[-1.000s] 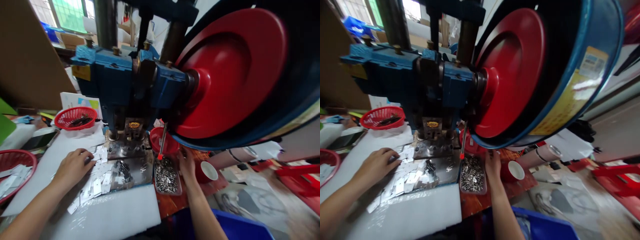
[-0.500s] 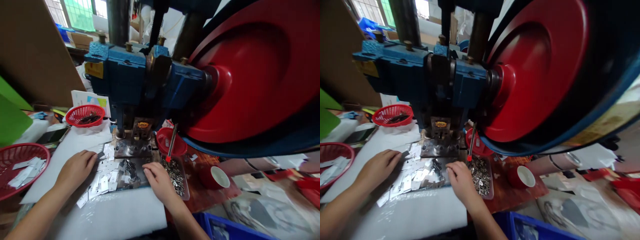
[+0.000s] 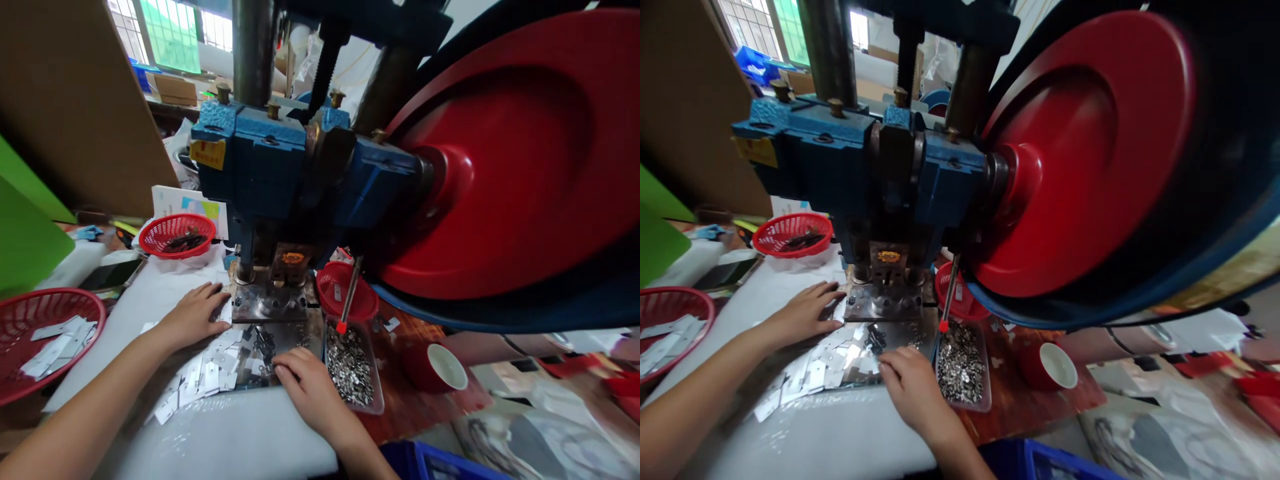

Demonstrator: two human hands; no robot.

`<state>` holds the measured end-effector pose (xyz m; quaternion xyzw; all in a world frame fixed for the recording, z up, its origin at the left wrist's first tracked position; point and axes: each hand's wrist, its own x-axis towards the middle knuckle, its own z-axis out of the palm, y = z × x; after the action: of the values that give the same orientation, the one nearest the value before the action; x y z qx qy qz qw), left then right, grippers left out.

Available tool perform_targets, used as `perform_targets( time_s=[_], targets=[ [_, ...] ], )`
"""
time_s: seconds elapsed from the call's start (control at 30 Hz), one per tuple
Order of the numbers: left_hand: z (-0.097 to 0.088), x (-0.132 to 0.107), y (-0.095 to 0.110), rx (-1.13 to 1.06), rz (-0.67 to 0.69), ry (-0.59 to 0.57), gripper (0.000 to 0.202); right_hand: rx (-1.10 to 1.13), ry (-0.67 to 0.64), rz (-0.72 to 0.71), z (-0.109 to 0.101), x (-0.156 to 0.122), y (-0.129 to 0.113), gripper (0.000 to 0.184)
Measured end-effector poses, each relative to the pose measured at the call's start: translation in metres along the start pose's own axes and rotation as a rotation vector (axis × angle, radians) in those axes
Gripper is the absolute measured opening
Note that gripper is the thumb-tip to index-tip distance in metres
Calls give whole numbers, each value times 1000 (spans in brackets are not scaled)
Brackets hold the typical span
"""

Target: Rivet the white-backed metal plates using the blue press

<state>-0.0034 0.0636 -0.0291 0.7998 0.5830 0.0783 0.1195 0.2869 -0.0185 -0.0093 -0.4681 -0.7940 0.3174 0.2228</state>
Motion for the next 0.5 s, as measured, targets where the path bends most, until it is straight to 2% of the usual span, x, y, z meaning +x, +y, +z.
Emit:
perform_targets(
  time_s=[0.17,0.27,0.33,0.43,0.5],
  targets=[
    [-7,5,-1,-149,15,6,49,17,11,39,0,-6,7,21],
    [-12,2,3,-369,-98,36,31,23,5,43,0,-5,6,21],
    [-16,-1,4,-553,-208,71,28,28,4,31,0,-3,4,21],
    [-23,-9,0,-766,-370,211,36,23,4,14,1,1,0,20],
    [-30,-22,-12,-773,-467,350,42,21,-6,10,1,2,-2,20]
  ],
)
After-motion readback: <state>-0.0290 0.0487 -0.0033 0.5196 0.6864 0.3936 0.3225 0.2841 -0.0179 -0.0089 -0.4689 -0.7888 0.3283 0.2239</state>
